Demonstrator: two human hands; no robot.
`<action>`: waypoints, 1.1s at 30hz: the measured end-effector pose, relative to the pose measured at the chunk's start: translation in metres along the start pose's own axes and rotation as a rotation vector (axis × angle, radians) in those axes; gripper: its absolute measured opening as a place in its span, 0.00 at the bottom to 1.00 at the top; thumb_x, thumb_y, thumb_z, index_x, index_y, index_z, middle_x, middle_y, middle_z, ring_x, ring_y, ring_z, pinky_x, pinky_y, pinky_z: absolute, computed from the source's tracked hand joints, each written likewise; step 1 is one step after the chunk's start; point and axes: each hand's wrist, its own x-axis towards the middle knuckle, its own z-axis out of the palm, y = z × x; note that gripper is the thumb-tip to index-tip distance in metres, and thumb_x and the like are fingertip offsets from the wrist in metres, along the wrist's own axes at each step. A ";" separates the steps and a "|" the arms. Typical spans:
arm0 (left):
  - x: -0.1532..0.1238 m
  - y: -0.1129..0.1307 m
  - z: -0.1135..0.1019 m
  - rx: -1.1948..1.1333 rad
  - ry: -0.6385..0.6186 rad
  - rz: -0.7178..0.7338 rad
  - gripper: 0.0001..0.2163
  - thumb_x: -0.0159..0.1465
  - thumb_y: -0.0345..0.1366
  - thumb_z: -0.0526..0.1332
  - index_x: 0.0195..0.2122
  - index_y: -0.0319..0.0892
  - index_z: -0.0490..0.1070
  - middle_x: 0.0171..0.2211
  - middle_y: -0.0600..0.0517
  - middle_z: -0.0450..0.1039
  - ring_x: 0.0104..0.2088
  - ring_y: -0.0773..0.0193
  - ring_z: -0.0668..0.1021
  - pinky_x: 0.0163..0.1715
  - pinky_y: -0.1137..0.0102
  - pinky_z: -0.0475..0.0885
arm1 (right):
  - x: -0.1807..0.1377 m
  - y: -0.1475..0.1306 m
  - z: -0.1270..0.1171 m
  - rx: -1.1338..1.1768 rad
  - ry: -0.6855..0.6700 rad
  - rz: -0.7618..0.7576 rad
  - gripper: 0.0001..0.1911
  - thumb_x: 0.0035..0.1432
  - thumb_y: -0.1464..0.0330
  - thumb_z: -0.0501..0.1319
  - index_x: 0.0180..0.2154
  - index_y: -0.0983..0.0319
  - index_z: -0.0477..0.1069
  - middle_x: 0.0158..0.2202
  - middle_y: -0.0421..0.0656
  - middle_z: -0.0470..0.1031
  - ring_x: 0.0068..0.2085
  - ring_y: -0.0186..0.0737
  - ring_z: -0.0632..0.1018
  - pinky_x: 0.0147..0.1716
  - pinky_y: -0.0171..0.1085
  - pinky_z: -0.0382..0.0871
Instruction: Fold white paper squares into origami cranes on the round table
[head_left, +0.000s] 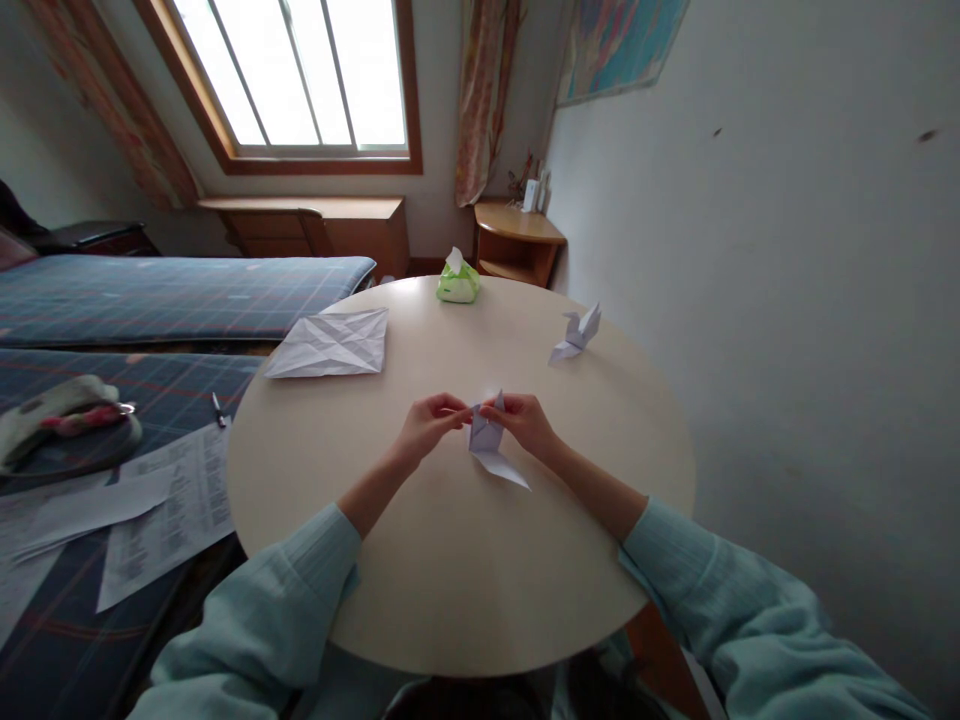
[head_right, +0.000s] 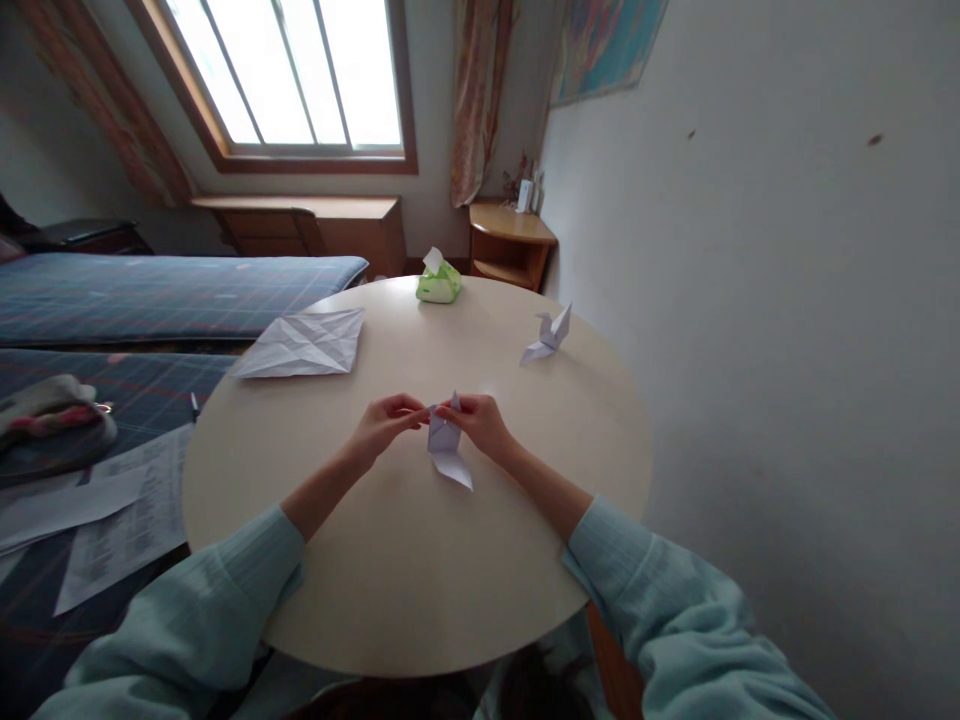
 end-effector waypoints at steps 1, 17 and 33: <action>0.000 0.000 0.000 -0.008 0.005 -0.001 0.13 0.44 0.41 0.67 0.24 0.37 0.69 0.22 0.53 0.72 0.26 0.66 0.75 0.30 0.71 0.68 | 0.000 0.000 0.000 0.002 0.005 0.001 0.17 0.41 0.55 0.63 0.24 0.65 0.74 0.20 0.40 0.73 0.21 0.31 0.68 0.22 0.31 0.60; -0.002 0.006 0.000 -0.020 -0.104 -0.112 0.15 0.45 0.45 0.65 0.27 0.37 0.69 0.25 0.51 0.73 0.28 0.66 0.75 0.29 0.72 0.67 | -0.001 0.001 -0.003 -0.032 0.058 -0.045 0.18 0.42 0.55 0.62 0.23 0.65 0.71 0.19 0.39 0.69 0.21 0.29 0.66 0.20 0.30 0.58; -0.002 0.008 -0.004 0.068 -0.101 -0.080 0.12 0.47 0.42 0.64 0.28 0.39 0.70 0.27 0.51 0.73 0.28 0.67 0.74 0.25 0.74 0.65 | -0.001 0.002 -0.005 -0.069 0.052 -0.067 0.18 0.45 0.55 0.60 0.24 0.65 0.72 0.19 0.39 0.69 0.22 0.30 0.67 0.21 0.31 0.59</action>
